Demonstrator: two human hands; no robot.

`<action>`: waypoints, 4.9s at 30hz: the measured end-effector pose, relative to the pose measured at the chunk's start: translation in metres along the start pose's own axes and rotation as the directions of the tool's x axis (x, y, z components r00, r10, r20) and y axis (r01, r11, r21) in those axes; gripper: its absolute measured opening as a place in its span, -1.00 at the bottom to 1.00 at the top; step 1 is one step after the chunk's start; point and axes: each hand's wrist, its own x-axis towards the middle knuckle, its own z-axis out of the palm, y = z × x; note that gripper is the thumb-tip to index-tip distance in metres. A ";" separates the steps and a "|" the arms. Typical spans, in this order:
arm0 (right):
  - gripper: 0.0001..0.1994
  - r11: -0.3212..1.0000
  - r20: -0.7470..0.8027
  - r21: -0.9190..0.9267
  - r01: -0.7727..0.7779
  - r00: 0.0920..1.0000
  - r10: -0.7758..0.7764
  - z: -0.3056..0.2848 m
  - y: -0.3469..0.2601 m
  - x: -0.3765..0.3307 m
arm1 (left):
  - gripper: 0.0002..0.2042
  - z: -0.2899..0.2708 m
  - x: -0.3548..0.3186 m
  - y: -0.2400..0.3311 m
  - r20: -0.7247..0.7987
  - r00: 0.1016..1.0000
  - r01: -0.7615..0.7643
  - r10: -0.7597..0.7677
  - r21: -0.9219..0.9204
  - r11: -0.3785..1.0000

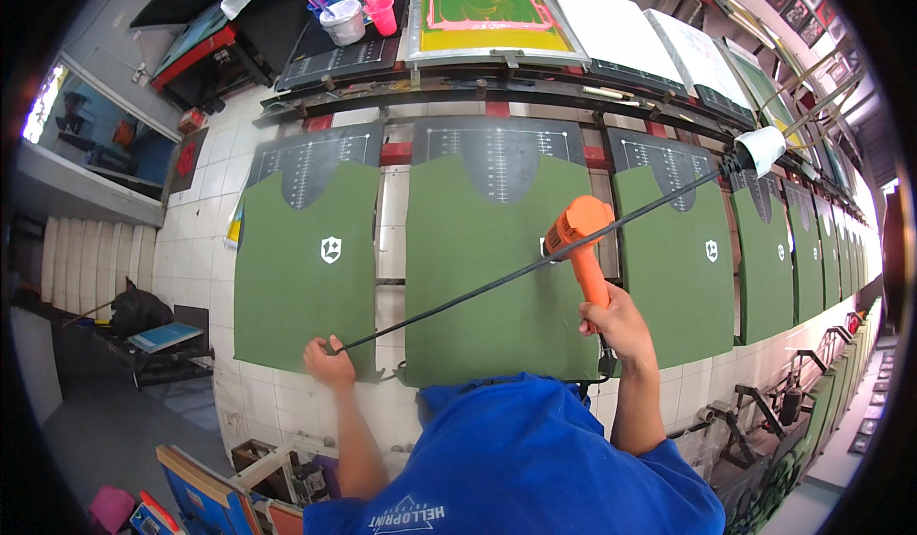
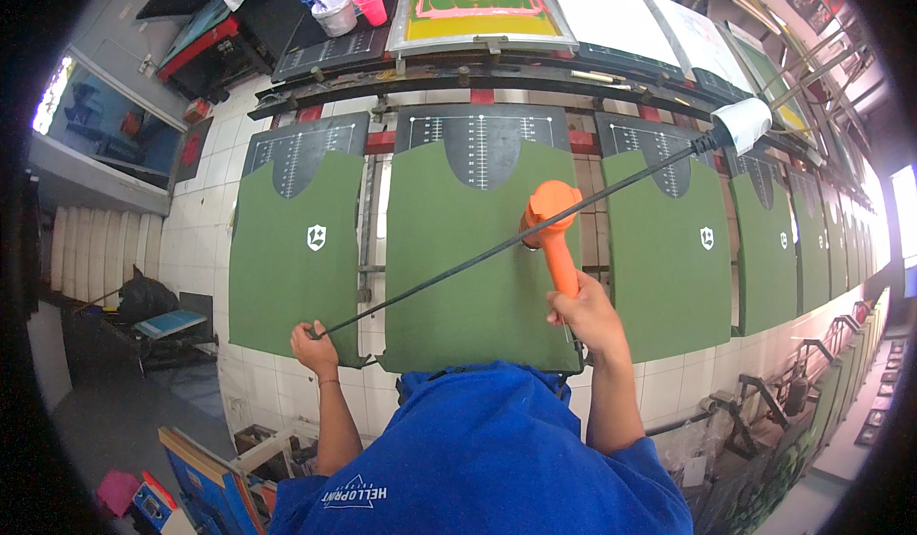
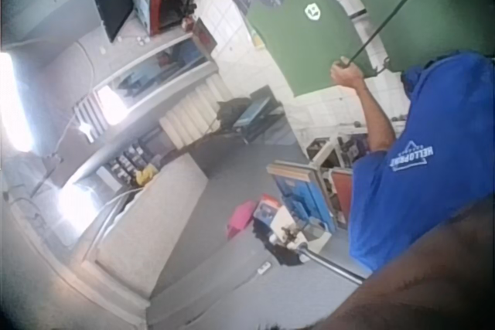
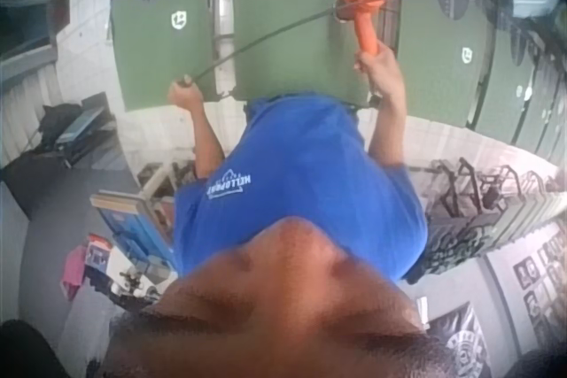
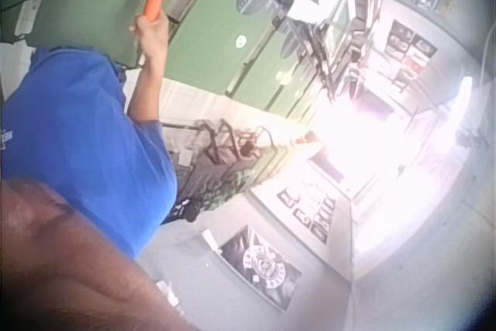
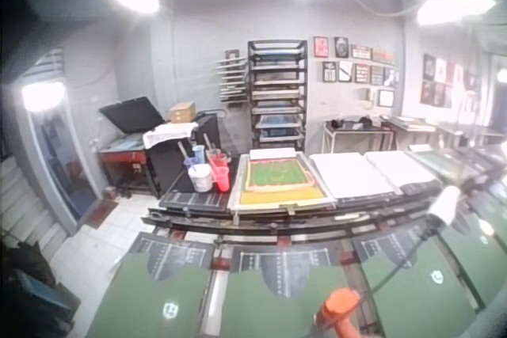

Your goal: The person uses a heat gun to apply heat to a logo on a green t-shirt laid on a screen printing table. They then fold the t-shirt and place it on a stack of other finished shirts.

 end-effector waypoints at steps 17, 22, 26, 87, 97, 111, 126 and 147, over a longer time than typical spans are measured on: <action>-0.63 1.000 0.013 -0.013 -0.006 1.000 0.007 0.005 -0.006 0.006 | -0.79 0.000 0.000 -0.001 0.002 1.000 0.001 -0.001 0.021 1.000; -0.67 1.000 0.011 -0.022 0.007 1.000 -0.007 0.005 -0.008 0.010 | -0.79 0.001 0.000 -0.001 -0.007 1.000 0.003 -0.003 0.007 1.000; -0.70 0.997 0.017 -0.072 0.015 1.000 -0.014 0.001 -0.008 0.016 | -0.79 0.001 0.000 -0.002 -0.010 1.000 -0.008 0.008 0.007 1.000; -0.69 0.984 -0.061 0.108 0.142 0.989 -0.136 -0.001 0.011 0.017 | -0.80 -0.041 0.006 -0.001 0.136 0.985 -0.032 0.102 -0.441 0.897; -0.55 0.967 0.346 0.252 -0.028 0.936 -0.063 0.150 0.000 0.025 | -0.71 -0.257 0.060 0.018 0.497 0.831 0.085 0.250 -0.558 0.826; -0.73 0.987 0.326 -0.148 0.063 0.945 -0.011 0.385 -0.043 0.077 | -0.66 -0.265 0.175 -0.069 0.281 0.298 -0.083 0.913 -0.945 0.318; -0.77 0.984 0.141 -0.161 0.073 0.989 -0.050 0.435 -0.052 0.077 | -0.66 -0.186 0.217 -0.060 0.415 -0.069 -0.104 0.907 -0.908 0.407; -0.75 0.988 0.114 -0.149 0.026 0.993 -0.009 0.437 -0.049 0.084 | -0.63 -0.164 0.252 -0.040 0.377 -0.248 -0.076 0.892 -0.926 0.370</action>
